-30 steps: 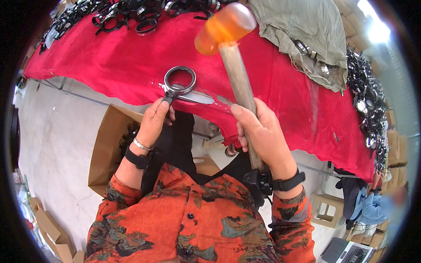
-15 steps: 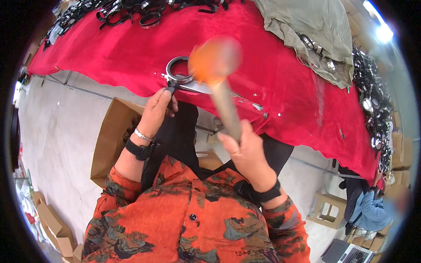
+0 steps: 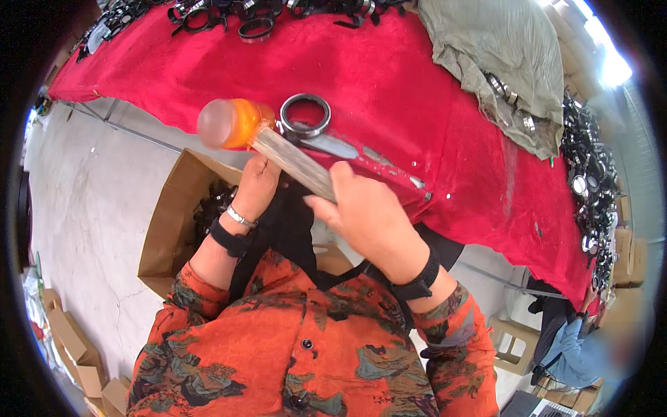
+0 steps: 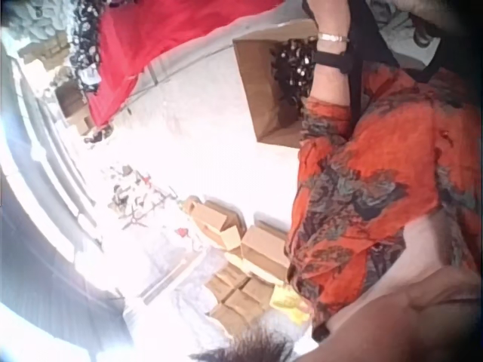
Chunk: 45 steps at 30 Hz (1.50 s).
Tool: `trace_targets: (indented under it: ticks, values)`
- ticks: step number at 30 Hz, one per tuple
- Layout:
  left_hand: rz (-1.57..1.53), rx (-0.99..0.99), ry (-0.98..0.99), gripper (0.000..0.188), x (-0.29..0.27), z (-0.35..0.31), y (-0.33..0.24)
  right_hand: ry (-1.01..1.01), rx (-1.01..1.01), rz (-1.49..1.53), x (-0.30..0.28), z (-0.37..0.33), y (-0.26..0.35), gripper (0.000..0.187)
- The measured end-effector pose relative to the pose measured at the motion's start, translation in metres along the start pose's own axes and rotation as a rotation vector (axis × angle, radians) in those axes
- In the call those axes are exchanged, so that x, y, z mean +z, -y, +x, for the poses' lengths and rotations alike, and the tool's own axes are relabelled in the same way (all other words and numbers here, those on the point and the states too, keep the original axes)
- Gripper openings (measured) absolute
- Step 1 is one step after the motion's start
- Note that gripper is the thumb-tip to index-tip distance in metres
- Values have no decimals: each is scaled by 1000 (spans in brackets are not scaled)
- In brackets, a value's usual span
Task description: Assembling plastic and metal components of clamps using a mallet.
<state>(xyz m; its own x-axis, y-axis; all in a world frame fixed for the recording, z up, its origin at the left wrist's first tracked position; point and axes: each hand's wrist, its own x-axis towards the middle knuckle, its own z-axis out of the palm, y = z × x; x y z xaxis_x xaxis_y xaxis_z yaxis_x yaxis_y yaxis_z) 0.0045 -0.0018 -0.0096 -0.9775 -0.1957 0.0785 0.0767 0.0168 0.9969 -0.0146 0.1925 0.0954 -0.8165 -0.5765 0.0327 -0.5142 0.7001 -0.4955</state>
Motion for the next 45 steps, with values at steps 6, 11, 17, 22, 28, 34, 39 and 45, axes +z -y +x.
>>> trace_targets:
  ticks: [6, 11, 17, 22, 28, 34, 39, 45]
  values:
    - [56, -15, -22, 35, -5, 3, 0, -173, -22, 249, -36, 23, 32, 41]
    - [77, 7, 45, 33, -1, 2, -6, -5, 174, 290, -22, 35, -8, 42]
    - [80, 2, -12, 33, -7, 0, -3, -30, 370, 463, -48, 34, 14, 37]
    - [71, 54, 4, 32, -3, 0, -1, -75, 204, 118, -16, 29, -22, 40]
    - [17, -23, -18, 33, -7, 0, 0, -11, 455, 412, -63, 30, 3, 37]
    - [44, 9, 72, 32, -2, 7, -7, 31, 485, 481, -35, 12, -24, 36]
    - [62, -168, 33, 35, -7, 9, -1, -78, 333, 523, -55, 4, -30, 25]
    - [12, -52, 30, 37, -23, 6, 10, -119, 197, 548, -7, -17, -30, 46]
